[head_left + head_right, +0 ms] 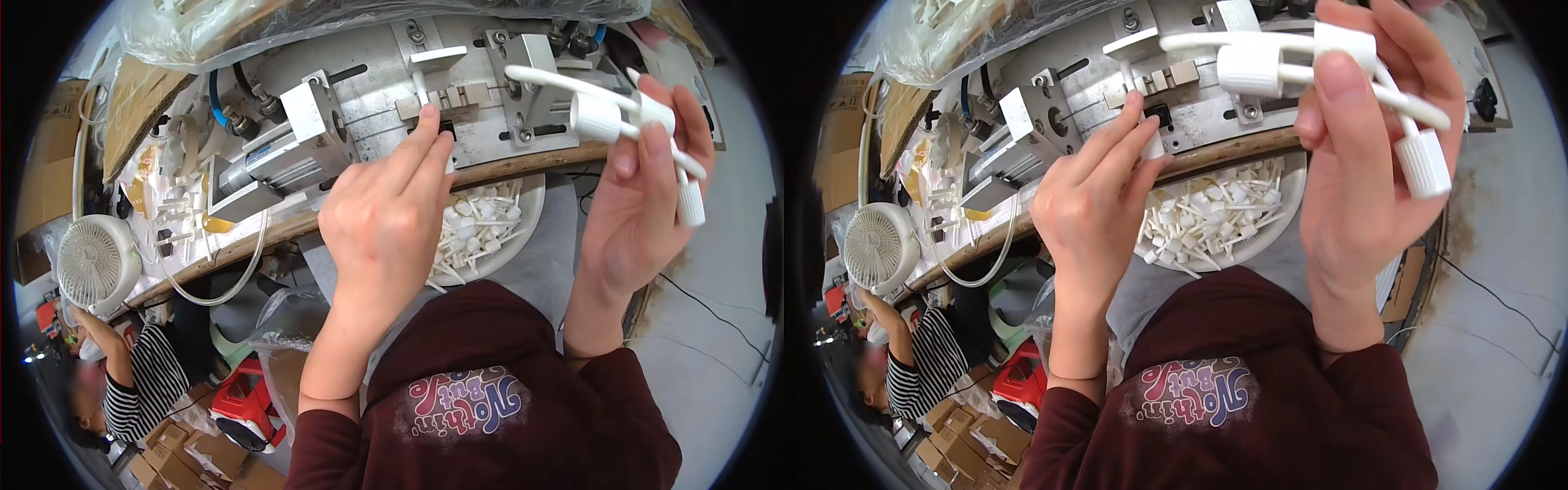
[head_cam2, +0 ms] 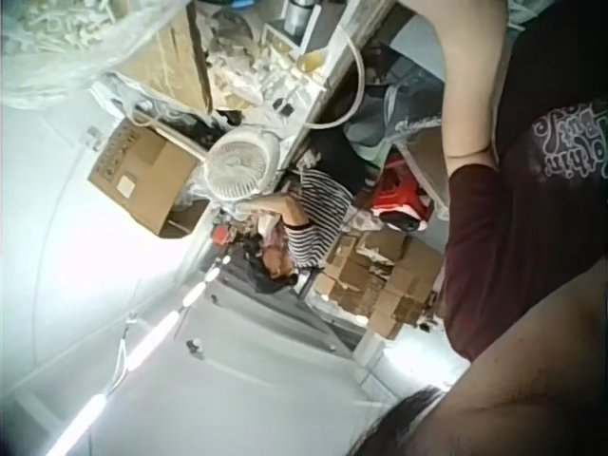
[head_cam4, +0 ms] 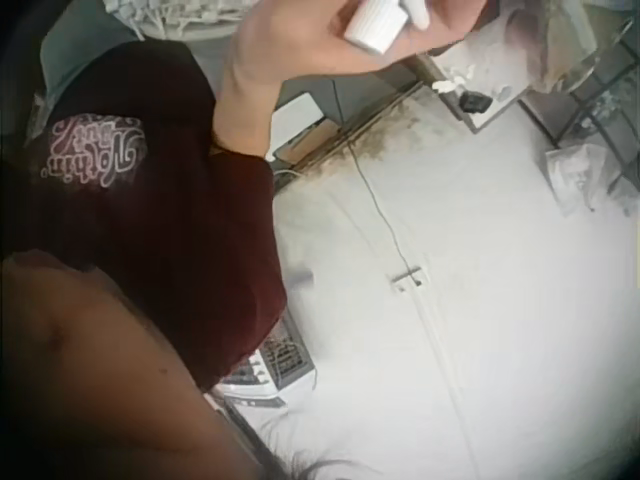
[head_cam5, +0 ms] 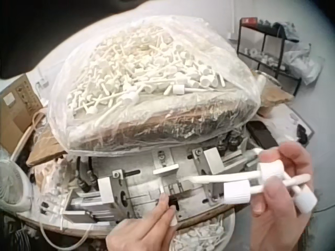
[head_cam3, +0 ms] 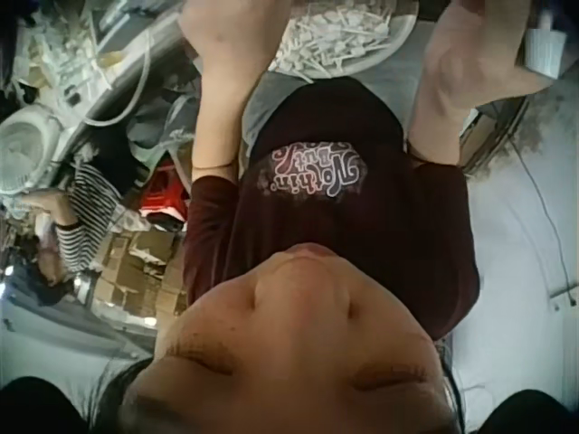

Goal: Assembling plastic sprayer head components using a pneumatic assembly machine.

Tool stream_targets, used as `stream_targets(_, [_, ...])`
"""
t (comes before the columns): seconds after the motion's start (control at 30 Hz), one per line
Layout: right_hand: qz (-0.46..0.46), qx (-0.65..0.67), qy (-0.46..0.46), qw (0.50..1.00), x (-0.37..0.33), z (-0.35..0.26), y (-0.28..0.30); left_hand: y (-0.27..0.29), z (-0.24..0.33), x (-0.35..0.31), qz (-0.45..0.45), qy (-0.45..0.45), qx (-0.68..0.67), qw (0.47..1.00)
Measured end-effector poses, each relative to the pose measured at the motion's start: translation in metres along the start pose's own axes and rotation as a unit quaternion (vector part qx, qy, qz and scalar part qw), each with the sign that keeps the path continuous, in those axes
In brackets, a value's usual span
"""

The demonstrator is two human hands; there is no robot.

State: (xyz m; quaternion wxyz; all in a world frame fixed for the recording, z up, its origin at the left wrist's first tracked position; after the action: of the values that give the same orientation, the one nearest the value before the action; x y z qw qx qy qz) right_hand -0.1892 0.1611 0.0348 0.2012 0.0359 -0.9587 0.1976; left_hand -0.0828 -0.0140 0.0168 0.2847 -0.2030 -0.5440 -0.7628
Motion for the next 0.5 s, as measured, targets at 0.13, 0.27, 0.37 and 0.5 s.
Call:
stream_targets(0.13, [-0.06,-0.05,0.092,0.993,-0.007,-0.017,-0.011,0.001,0.0,0.003,-0.007,0.006,-0.003,1.0])
stream_targets(0.27, [-0.08,-0.125,0.135,0.98,-0.014,-0.019,-0.011,0.002,-0.002,0.003,-0.018,0.017,-0.016,1.0])
stream_targets(0.37, [-0.114,-0.192,0.198,0.955,-0.021,-0.022,-0.014,0.002,-0.003,0.003,-0.023,0.015,-0.017,0.999])
stream_targets(0.5, [-0.248,-0.258,0.252,0.899,-0.032,-0.029,-0.033,0.005,-0.011,0.001,-0.015,0.092,-0.164,0.982])
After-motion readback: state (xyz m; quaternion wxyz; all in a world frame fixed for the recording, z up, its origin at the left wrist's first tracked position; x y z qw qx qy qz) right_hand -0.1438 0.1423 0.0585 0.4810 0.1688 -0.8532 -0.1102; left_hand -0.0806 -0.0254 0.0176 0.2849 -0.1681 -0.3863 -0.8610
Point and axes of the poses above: each hand's wrist, its own x-axis towards the middle knuckle, its own y-axis out of the back of the hand, z = x × y, the point moved 7 cm from there along x, towards the middle knuckle, and after that the axes turned 7 degrees about z, right-handed, at the moved point
